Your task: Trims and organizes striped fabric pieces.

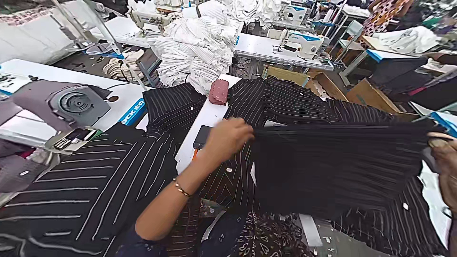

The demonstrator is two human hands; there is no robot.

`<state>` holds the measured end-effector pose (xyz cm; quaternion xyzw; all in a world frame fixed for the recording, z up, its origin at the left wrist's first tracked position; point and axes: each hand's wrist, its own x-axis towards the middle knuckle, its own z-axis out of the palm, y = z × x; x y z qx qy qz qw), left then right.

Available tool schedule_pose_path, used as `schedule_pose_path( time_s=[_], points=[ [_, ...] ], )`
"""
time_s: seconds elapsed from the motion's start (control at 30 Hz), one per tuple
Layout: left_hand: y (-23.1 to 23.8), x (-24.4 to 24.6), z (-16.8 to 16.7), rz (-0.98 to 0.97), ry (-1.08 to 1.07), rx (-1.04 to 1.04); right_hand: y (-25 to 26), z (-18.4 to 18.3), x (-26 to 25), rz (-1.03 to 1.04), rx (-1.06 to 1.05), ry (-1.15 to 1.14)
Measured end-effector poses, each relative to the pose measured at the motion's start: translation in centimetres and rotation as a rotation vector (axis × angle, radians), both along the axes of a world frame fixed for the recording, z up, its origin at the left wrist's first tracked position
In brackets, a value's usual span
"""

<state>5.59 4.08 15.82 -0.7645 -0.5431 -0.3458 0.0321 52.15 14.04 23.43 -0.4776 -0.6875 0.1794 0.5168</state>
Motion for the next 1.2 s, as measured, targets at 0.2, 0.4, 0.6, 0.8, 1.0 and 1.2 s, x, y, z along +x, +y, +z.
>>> schedule_pose_path(
  time_s=[0.2,0.4,0.6,0.8,1.0,1.2],
  points=[
    [-3.8,-4.7,2.6,0.35,-0.023,0.503,0.5,-2.6,-7.0,0.173,-0.034,0.246],
    [-9.0,-6.3,-7.1,0.487,0.03,-0.173,-1.4,-17.6,-10.1,0.323,-0.385,0.162],
    [-7.8,-0.7,-10.6,0.231,-0.02,-0.688,-6.3,-26.6,-10.2,0.41,-0.63,0.073],
    [0.6,14.0,-12.1,-0.239,-0.011,-0.698,-8.2,-27.6,-10.0,0.361,-0.52,0.158],
    [1.3,18.3,-16.9,-0.324,-0.255,-0.39,-6.9,-27.1,-7.3,0.254,-0.362,0.016],
    [-0.1,19.3,-21.3,-0.382,-0.313,-0.337,-1.1,-24.4,-4.6,-0.124,-0.684,-0.473]
  ],
)
